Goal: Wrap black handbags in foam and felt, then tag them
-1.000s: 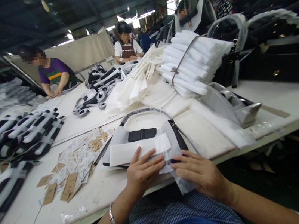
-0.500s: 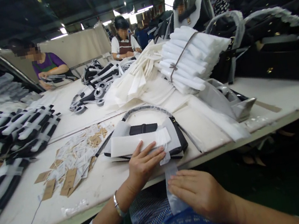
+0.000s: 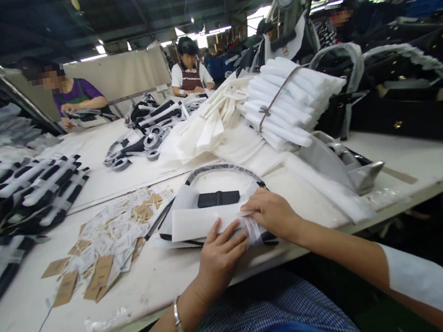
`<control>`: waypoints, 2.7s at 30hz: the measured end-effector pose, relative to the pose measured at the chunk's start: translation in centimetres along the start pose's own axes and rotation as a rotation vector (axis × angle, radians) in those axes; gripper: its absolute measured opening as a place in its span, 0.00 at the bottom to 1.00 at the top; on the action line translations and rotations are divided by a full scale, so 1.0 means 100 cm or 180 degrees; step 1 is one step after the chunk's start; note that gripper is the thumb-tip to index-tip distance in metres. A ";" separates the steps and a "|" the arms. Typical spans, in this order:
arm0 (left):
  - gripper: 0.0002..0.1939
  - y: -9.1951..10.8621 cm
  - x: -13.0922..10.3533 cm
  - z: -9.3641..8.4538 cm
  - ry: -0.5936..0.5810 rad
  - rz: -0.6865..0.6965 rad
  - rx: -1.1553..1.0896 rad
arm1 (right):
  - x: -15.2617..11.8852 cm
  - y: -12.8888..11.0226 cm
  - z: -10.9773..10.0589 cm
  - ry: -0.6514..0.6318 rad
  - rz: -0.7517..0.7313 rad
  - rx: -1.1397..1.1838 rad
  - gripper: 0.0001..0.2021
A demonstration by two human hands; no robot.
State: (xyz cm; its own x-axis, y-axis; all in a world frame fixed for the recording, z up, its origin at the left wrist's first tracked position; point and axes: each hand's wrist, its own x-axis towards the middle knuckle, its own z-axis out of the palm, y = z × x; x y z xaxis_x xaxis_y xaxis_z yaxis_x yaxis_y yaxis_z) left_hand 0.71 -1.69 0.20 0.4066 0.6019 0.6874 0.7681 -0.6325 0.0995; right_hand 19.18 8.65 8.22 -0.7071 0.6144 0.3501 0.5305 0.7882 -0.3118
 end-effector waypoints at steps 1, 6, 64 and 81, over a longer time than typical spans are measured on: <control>0.10 0.001 0.000 0.000 -0.0025 0.0003 -0.0021 | 0.002 0.003 0.003 -0.0061 0.0155 0.0100 0.08; 0.11 0.006 0.004 -0.005 0.0153 -0.0031 -0.0227 | 0.005 0.008 0.010 -0.0249 0.0734 0.0502 0.03; 0.26 0.004 0.013 0.001 -0.0295 0.0225 0.0582 | -0.077 0.195 -0.189 0.0779 0.3431 0.2461 0.13; 0.23 0.008 0.018 -0.006 -0.0328 0.0307 0.0619 | -0.181 0.162 -0.129 0.1565 0.3660 0.1879 0.10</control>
State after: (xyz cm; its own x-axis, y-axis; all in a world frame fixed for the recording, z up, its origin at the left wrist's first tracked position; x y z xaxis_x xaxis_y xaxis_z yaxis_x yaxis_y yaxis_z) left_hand 1.78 -1.38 1.93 0.5233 0.5960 0.6090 0.8001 -0.5896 -0.1105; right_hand 46.61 10.74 8.27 0.2903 0.9491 -0.1223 0.3356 -0.2207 -0.9158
